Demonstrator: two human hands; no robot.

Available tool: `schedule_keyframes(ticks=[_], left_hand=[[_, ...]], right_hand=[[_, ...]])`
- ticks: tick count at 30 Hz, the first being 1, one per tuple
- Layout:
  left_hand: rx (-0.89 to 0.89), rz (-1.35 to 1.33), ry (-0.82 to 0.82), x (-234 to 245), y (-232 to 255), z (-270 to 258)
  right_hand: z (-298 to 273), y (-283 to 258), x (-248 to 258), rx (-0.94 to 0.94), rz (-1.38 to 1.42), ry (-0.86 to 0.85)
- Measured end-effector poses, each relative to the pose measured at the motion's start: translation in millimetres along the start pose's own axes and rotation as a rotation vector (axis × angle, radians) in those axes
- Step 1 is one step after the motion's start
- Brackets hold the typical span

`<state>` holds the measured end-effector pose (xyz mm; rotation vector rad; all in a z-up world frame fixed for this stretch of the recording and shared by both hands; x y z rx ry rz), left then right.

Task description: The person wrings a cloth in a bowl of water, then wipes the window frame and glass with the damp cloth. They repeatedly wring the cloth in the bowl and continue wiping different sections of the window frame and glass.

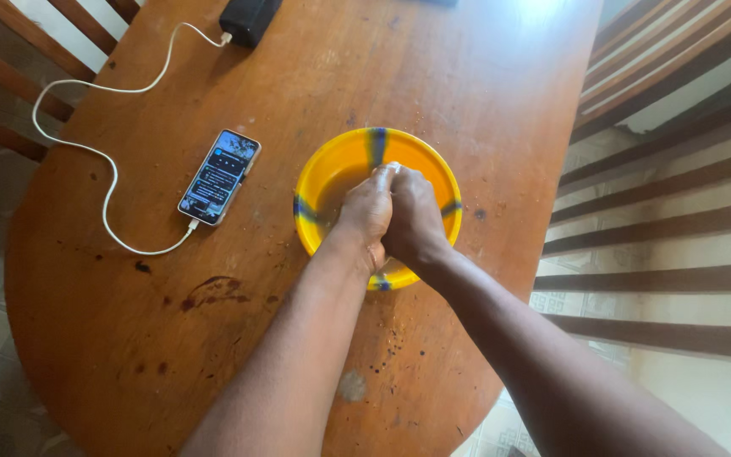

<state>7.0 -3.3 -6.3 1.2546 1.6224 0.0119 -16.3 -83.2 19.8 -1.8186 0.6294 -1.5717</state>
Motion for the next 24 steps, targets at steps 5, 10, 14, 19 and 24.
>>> schedule_keyframes(ticks=[5,10,14,19,24], left_hand=[[-0.121,0.127,-0.084,-4.7,8.5,-2.4],[-0.018,0.157,-0.083,-10.3,23.2,-23.4],[-0.153,0.088,-0.211,-7.4,34.0,-48.2],[-0.253,0.172,-0.148,-2.2,32.1,-77.3],[-0.369,0.178,-0.007,-2.0,31.1,-84.9]], right_hand=[[1.2,-6.5,2.7,0.099,-0.076,0.144],[-1.7,-18.8,15.5,-0.122,0.341,0.042],[-5.8,-26.4,39.2,-0.186,0.857,-0.022],[-24.5,-28.8,54.4,-0.042,1.227,-0.182],[-48.4,-45.3,75.0,0.067,1.153,-0.288]])
Point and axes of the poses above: each hand's wrist, its own z-axis towards the middle knuckle, its own x-axis out of the back of the hand, y = z × x, the point moved 1 cm from there along z, towards the middle knuckle, and after that the axes turned 15 degrees about -y, right-handed, at the moved point
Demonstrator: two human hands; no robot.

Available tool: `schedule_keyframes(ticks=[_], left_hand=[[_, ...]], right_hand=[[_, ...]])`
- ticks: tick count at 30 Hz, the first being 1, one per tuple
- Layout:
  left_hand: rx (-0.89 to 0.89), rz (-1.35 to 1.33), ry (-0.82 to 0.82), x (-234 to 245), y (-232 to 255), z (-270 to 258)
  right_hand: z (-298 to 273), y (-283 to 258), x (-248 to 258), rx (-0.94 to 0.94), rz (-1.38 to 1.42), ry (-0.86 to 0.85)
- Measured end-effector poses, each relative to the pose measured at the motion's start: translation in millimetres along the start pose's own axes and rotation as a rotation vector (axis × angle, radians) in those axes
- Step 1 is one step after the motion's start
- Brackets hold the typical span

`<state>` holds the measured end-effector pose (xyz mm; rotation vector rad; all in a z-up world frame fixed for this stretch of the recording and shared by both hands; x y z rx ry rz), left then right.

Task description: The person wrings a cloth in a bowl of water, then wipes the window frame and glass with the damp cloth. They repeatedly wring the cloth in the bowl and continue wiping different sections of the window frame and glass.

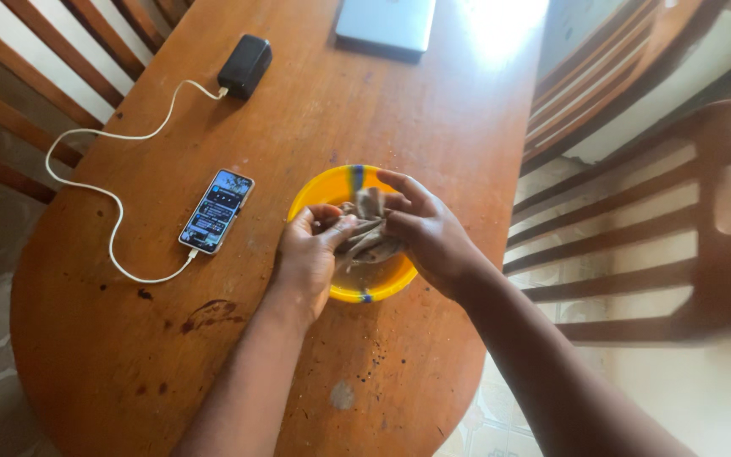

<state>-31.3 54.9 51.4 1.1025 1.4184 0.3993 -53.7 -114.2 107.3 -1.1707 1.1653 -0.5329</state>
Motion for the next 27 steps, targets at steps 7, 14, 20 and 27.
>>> schedule_keyframes(ticks=[7,14,20,27], left_hand=[[-0.229,0.046,0.016,-12.4,20.2,1.8],[-0.364,0.701,0.014,-37.5,53.1,-28.5],[-0.413,0.959,-0.168,-54.4,59.7,-36.4],[-0.207,0.879,-0.055,-68.6,81.6,-38.3]], right_hand=[[-21.0,-27.1,-18.7,-0.171,-0.152,0.217],[-22.6,-47.6,-29.6,-0.027,-0.509,0.272],[-23.8,-68.3,-39.9,0.019,-0.722,0.294],[-27.1,-86.8,-52.6,-0.002,-1.018,0.3]])
Point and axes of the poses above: each hand's wrist, its own z-axis towards the middle knuckle, its own x-axis out of the back of the hand, y = z × x, the point moved 1 cm from there along z, towards the middle knuckle, and after that the axes turned 15 degrees about -y, right-handed, at the moved point
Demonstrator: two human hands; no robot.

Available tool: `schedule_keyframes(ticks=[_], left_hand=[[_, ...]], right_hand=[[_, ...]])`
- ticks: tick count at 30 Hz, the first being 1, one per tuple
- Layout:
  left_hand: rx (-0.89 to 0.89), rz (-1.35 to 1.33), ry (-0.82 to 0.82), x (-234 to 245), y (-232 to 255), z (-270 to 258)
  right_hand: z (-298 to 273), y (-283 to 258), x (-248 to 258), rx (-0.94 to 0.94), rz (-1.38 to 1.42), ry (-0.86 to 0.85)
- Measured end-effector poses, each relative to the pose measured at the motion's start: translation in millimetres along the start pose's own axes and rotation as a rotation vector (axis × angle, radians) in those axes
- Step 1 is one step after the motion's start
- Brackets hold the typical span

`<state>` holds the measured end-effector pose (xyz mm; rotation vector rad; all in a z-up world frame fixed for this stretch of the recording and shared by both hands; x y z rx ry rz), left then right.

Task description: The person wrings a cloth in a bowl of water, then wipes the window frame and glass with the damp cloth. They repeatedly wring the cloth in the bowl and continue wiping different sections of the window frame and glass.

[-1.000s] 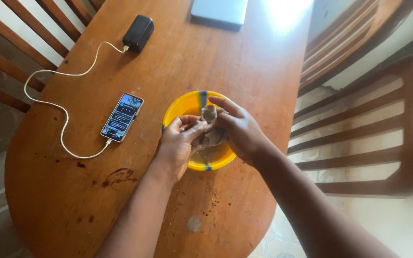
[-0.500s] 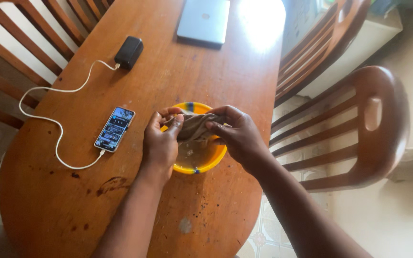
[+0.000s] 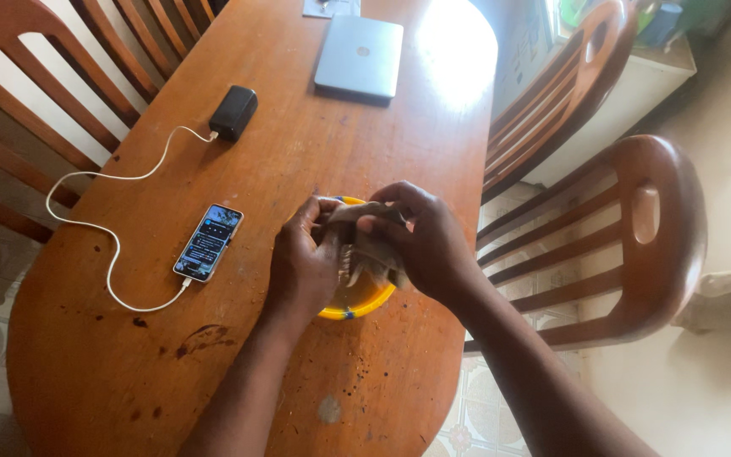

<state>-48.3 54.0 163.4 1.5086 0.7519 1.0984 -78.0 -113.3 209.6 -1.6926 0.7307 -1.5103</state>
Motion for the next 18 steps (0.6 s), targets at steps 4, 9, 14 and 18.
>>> schedule_keyframes(ticks=[4,9,14,18], left_hand=[[-0.04,0.08,0.032,11.4,10.2,13.2],[0.257,-0.817,-0.135,31.2,11.9,26.7],[0.323,-1.035,0.08,26.2,-27.2,14.7],[0.36,-1.004,0.039,-7.9,-58.5,-0.3]], right_hand=[[0.5,-6.5,-2.4,-0.142,0.103,-0.105],[0.8,4.0,-0.2,-0.17,0.611,-0.116],[6.9,17.4,4.4,-0.077,1.121,-0.027],[4.8,18.1,1.3,-0.057,1.091,-0.044]])
Point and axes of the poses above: each hand's wrist, its own z-axis towards the middle knuckle, its own x-axis out of the back of the hand, y = z × x, the point moved 1 cm from there along z, towards the middle knuckle, and after that the axes turned 15 degrees about -y, right-handed, at the moved point
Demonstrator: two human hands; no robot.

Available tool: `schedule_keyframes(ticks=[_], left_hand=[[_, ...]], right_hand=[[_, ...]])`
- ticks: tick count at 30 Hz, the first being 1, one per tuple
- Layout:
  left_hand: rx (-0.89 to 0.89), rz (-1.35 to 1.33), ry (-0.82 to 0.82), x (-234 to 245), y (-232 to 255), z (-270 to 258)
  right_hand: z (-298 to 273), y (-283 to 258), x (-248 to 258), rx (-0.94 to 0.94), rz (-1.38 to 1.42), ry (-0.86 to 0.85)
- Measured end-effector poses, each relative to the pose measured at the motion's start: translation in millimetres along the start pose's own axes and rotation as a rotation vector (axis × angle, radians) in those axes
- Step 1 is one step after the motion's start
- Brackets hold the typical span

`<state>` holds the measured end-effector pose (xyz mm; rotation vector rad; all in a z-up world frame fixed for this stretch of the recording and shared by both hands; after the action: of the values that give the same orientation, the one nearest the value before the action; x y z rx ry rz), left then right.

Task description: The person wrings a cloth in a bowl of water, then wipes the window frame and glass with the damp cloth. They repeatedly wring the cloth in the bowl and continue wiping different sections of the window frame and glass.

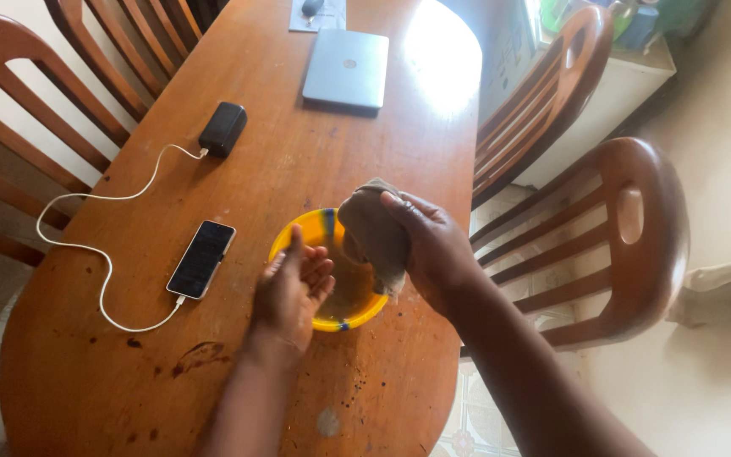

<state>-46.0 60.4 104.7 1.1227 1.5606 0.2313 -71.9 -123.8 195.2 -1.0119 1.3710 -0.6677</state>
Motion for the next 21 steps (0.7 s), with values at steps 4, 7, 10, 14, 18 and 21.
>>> schedule_keyframes(ticks=[4,7,10,14,18,21], left_hand=[[-0.015,0.157,-0.097,-17.0,-8.8,-2.7],[0.018,0.154,-0.132,-25.5,-4.8,-1.3],[0.015,0.048,-0.105,-25.6,-1.8,6.1],[0.002,-0.05,-0.091,-26.1,8.8,6.2],[0.175,-0.003,0.012,-35.4,22.9,-3.7],[0.268,-0.003,0.0,-34.2,17.0,-4.4]], right_hand=[[-2.3,3.0,-6.1,-0.114,-0.228,0.02],[-3.6,4.4,-12.3,-0.146,-0.373,-0.026],[-1.7,6.8,-16.5,-0.123,-0.513,-0.024],[0.7,6.7,-15.7,-0.08,-0.536,0.06],[2.2,3.6,-10.7,-0.095,-0.413,0.121],[2.4,6.1,-12.4,-0.134,-0.342,0.123]])
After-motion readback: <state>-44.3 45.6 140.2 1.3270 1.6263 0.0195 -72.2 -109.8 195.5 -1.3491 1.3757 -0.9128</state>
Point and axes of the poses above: each hand's wrist, its own z-axis towards the middle knuckle, its own x-axis out of the back of the hand, y = z × x, the point moved 1 cm from there along z, towards the middle knuckle, and after that the axes turned 15 degrees about -y, right-handed, at the moved point
